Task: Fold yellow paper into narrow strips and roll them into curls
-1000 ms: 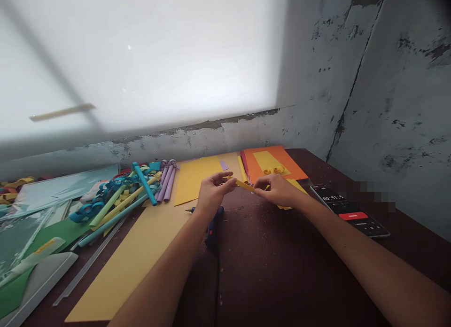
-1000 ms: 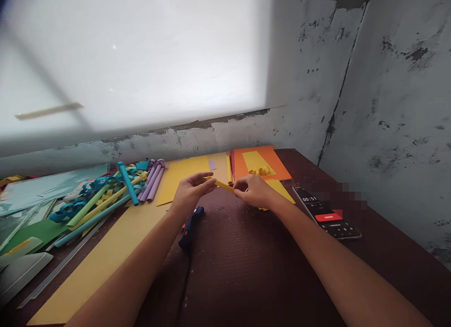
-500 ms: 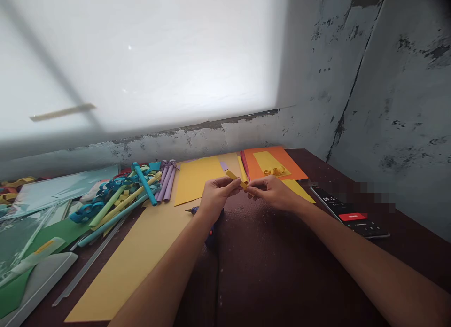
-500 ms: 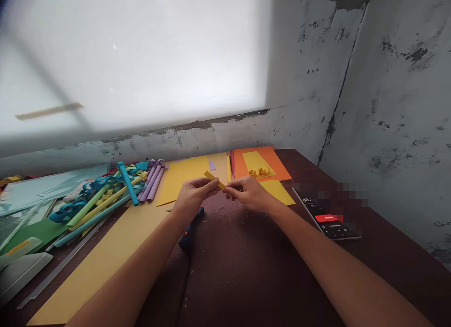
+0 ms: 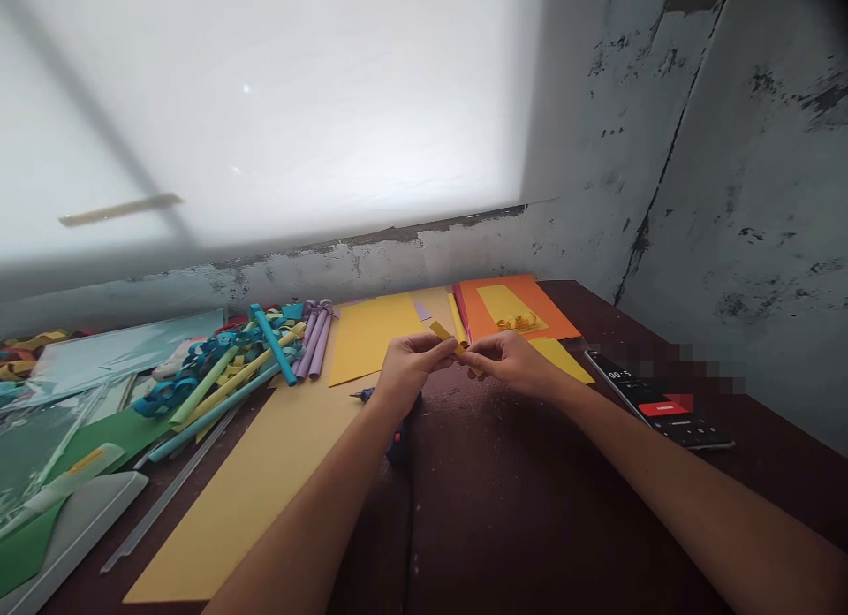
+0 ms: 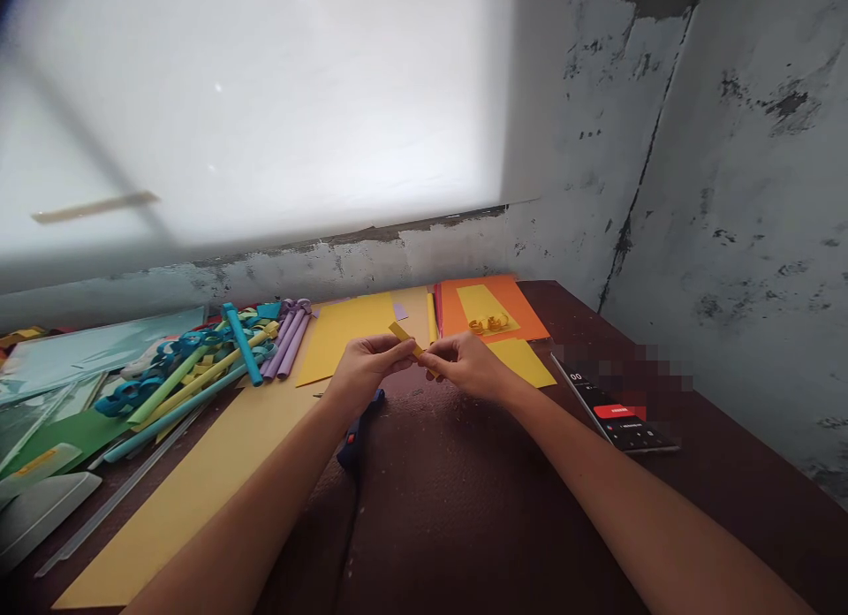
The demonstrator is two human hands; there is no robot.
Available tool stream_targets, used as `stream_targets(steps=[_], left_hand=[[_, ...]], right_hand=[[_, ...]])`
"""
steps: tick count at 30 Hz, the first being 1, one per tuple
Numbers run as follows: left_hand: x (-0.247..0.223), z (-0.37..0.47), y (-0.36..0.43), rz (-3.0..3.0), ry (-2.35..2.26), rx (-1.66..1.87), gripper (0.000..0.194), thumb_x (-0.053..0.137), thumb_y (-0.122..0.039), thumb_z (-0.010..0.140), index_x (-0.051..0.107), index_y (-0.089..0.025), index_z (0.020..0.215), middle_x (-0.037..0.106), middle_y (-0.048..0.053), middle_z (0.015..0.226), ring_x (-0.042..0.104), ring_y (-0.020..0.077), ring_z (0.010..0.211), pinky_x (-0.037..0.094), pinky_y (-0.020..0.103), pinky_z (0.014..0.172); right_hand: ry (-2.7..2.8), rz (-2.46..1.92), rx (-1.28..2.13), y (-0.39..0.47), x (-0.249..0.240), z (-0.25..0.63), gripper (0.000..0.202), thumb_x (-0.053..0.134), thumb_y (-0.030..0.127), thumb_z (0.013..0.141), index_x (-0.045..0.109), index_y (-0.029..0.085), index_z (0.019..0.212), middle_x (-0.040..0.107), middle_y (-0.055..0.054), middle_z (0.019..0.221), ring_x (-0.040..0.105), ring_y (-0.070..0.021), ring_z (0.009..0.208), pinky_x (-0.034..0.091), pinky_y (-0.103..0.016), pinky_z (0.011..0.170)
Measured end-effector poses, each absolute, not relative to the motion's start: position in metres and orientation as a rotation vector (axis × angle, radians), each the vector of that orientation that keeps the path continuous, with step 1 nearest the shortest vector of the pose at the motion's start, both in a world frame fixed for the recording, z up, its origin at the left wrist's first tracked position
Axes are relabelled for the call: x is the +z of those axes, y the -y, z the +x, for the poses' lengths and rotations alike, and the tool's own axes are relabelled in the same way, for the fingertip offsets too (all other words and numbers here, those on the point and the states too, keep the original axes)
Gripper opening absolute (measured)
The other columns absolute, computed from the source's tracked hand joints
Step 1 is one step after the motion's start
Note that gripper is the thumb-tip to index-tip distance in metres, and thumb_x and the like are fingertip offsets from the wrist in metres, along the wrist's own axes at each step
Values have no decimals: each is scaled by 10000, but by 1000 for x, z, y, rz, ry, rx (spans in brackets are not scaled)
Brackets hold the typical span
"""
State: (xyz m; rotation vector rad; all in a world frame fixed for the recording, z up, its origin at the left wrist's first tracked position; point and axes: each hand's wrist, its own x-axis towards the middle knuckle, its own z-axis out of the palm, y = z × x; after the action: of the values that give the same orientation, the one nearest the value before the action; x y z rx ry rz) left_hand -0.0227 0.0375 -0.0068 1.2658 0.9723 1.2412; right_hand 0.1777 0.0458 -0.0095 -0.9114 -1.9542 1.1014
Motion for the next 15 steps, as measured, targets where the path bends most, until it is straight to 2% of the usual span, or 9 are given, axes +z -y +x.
stream_targets(steps=[6,15], left_hand=[[-8,-22,-38,1251,-946,1232,328,916,-410,658,819,-145,825,782,78,861,712,178,828,587,323,896],[-4,-23,-35,1254,-965,1252,311,907,-423,672,815,-143,769,776,93,838,716,192,829,591,333,886]], right_hand=[[1926,-906,1122,-48,-12,178,408,672,572,886,747,174,840,738,-57,786,666,-183,750,507,-309,723],[1933,-893,1047,-48,-9,179,382,672,538,888,764,173,824,716,-52,756,620,-182,731,463,-309,686]])
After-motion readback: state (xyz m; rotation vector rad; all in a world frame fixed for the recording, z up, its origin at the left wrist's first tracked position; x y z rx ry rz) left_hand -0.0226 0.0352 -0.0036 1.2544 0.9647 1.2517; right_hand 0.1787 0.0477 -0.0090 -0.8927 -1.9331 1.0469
